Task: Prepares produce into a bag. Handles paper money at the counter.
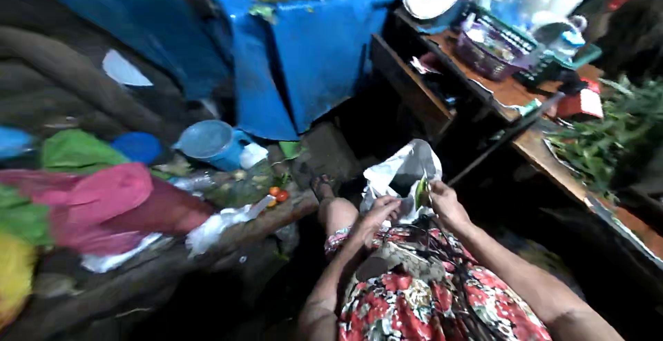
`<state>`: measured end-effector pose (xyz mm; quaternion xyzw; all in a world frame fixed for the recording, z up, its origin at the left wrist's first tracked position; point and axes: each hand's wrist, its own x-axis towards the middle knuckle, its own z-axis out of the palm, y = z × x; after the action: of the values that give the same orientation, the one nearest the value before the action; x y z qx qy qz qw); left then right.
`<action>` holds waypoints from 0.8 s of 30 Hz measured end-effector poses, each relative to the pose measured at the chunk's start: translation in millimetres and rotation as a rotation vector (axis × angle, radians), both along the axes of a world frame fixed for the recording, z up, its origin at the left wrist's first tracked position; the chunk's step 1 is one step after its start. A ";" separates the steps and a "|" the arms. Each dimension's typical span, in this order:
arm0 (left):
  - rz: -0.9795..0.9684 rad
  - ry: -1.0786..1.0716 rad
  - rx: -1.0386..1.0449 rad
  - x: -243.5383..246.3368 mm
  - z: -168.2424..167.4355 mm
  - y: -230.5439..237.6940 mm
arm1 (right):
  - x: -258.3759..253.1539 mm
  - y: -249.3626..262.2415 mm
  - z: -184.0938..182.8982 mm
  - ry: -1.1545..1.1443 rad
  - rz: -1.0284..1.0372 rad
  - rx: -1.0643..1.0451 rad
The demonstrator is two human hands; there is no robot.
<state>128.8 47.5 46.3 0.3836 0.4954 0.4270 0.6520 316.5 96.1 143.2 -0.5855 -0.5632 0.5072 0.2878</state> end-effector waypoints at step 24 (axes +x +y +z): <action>-0.227 -0.081 0.064 7.3 7.1 -2.2 | -8.5 -13.8 -27.9 0.138 0.052 -0.103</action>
<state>136.1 45.4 53.4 0.4403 0.4080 0.3813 0.7030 307.9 82.3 115.3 -0.5486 -0.5301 0.5818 0.2821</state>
